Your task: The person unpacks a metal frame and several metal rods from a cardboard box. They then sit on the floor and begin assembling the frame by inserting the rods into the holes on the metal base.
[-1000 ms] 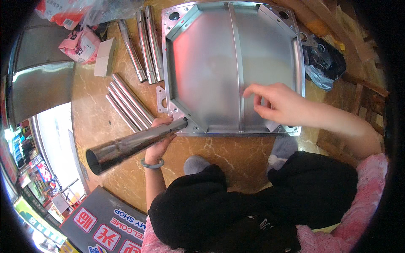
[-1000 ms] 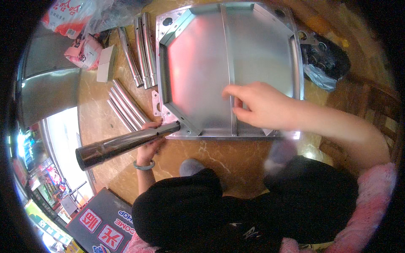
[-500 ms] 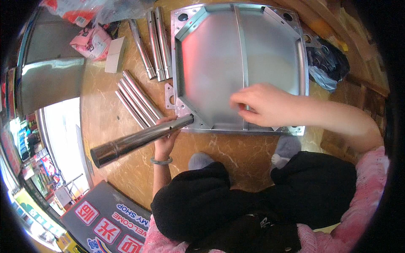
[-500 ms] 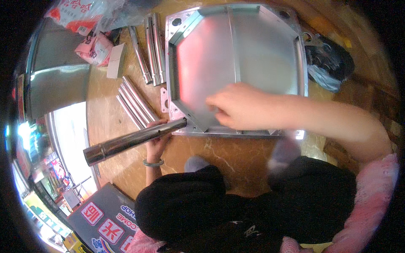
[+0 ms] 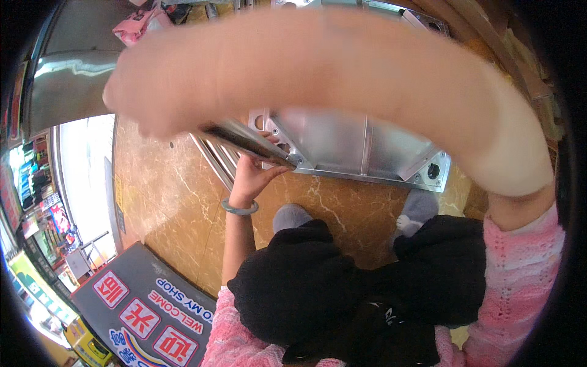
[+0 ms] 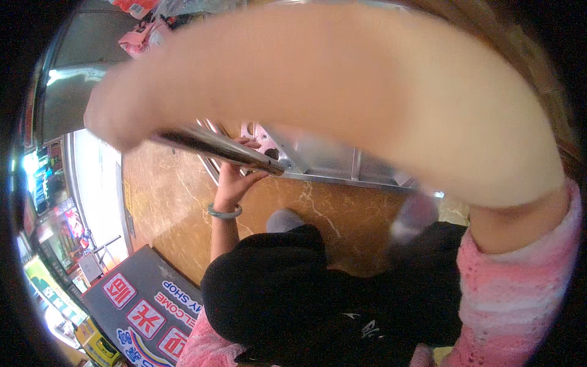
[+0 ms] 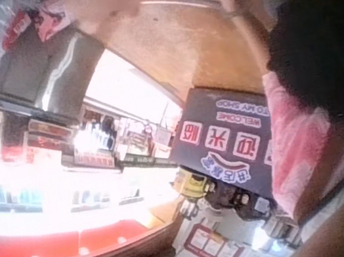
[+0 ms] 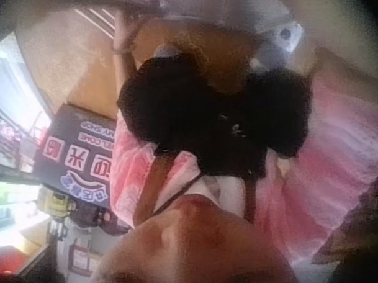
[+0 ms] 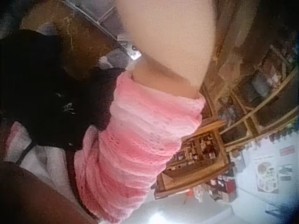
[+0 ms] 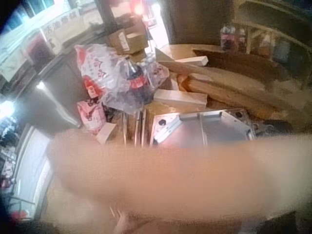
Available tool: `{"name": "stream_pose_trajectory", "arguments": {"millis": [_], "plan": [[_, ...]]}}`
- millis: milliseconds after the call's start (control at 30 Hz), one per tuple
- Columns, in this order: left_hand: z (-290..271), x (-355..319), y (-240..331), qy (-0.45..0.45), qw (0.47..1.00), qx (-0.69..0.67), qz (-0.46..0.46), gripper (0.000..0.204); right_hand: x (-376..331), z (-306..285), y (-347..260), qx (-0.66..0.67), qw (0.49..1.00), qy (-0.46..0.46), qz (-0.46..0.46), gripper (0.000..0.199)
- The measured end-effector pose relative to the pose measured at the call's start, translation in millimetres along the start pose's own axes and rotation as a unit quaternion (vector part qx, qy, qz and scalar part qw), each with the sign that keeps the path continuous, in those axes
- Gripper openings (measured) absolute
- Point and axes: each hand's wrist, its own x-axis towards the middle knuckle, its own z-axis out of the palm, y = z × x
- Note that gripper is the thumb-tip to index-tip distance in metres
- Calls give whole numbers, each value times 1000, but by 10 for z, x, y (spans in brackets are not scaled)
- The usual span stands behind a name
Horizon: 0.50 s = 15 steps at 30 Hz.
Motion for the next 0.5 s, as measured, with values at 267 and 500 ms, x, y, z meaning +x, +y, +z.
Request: {"name": "stream_pose_trajectory", "arguments": {"millis": [267,500], "plan": [[3,-23,70,-41,976,-213,12,62,328,75,588,316,944,-22,95,27],[22,-26,43,-16,958,-287,-14,57,156,115,142,129,989,28,72,42]]}}
